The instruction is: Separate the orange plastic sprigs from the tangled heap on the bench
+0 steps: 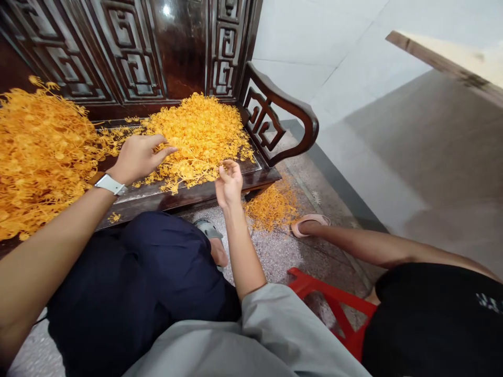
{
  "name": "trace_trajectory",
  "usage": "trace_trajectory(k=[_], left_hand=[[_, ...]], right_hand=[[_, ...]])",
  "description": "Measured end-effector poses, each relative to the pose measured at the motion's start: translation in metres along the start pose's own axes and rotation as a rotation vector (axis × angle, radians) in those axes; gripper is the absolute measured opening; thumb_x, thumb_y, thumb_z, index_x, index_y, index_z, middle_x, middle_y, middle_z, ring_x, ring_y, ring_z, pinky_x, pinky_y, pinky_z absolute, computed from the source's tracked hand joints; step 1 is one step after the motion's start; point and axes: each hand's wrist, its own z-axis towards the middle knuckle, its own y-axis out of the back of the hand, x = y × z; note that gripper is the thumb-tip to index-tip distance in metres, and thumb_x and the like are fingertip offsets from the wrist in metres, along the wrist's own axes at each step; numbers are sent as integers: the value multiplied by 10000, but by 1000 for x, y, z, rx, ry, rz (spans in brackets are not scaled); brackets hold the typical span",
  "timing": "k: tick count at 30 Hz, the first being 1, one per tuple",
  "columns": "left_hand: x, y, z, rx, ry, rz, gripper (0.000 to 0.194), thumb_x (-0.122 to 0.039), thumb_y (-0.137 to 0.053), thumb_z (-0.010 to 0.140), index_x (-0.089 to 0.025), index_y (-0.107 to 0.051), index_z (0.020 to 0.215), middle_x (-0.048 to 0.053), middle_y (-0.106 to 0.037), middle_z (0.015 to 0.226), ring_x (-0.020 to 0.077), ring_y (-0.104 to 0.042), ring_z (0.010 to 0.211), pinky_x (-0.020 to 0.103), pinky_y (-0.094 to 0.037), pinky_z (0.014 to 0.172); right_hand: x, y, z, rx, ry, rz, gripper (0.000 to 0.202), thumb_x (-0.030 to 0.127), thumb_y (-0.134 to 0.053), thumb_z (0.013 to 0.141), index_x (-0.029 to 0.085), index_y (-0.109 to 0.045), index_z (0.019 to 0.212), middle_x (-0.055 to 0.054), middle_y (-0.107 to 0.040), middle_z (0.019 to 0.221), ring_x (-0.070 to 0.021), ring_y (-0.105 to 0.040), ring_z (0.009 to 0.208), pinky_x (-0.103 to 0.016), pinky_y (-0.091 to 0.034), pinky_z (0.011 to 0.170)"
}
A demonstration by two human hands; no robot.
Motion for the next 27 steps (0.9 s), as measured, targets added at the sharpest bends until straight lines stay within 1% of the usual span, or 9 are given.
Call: trace_trajectory(k=[2, 5, 8, 10, 12, 17, 22, 25, 27], left_hand=[[-6, -7, 3, -69, 50, -64, 402, -570, -626, 1037, -205, -730, 903, 36, -589, 656, 229, -589, 670, 361, -425, 717], [-14, -16, 7, -177, 68, -147, 414, -560, -592, 1054, -191, -722, 916, 16, -580, 664, 188, -523, 626, 336, -391, 672], [-18, -18, 8, -224, 55, -152, 418, -556, -579, 1060, -186, -722, 928, 25, -620, 711, 183, -525, 636, 327, -389, 669], [-19, -16, 7, -195, 21, -131, 410, -548, -573, 1065, -187, -728, 948, 34, -644, 729, 188, -544, 639, 327, -403, 685], [-18, -13, 5, -139, -36, -111, 390, -535, -567, 1070, -191, -737, 994, 48, -680, 765, 201, -582, 661, 329, -429, 716], [-22, -9, 4, -62, -97, -129, 362, -510, -551, 1073, -206, -745, 1054, 81, -747, 888, 231, -637, 734, 349, -462, 758], [-17, -14, 10, -200, 142, -250, 376, -536, -573, 1056, -198, -690, 942, 51, -631, 764, 235, -619, 750, 381, -473, 778], [4, -24, 14, -304, 288, -330, 426, -593, -619, 1018, -210, -610, 831, 33, -573, 737, 224, -588, 772, 375, -483, 756], [21, -30, 15, -302, 311, -396, 432, -606, -569, 1034, -218, -565, 845, 26, -539, 745, 206, -552, 746, 367, -472, 708]], right_hand=[[0, -10, -6, 20, -108, 120, 350, 258, -837, 788, 312, -658, 1084, 1, -681, 1088, -154, -610, 896, -324, -531, 845], [0, -25, -18, 75, -320, 338, 308, 481, -797, 866, 280, -674, 1064, -32, -720, 1048, -183, -649, 957, -362, -538, 917], [1, -37, -28, 170, -463, 462, 523, 724, -695, 872, 229, -690, 1039, -98, -740, 1144, -235, -664, 1095, -397, -535, 988], [3, -43, -30, 206, -504, 446, 602, 789, -666, 848, 222, -693, 1049, -115, -737, 1193, -261, -658, 1121, -414, -535, 981], [3, -47, -28, 202, -497, 370, 523, 721, -721, 843, 237, -685, 1040, -93, -736, 1164, -251, -657, 1080, -404, -532, 945], [-1, -53, -14, 79, -345, 136, 287, 246, -840, 766, 257, -638, 969, 0, -707, 994, -177, -626, 905, -339, -521, 853], [1, -51, -14, 108, -239, 122, 271, 60, -734, 731, 242, -539, 780, 2, -722, 1038, -159, -656, 1002, -297, -549, 822], [0, -50, -21, 129, -239, 129, 309, 48, -762, 711, 236, -517, 707, 5, -704, 958, -166, -676, 1008, -312, -568, 879], [-1, -49, -26, 156, -243, 147, 338, 66, -781, 699, 229, -487, 664, 2, -704, 953, -175, -683, 994, -350, -575, 950]])
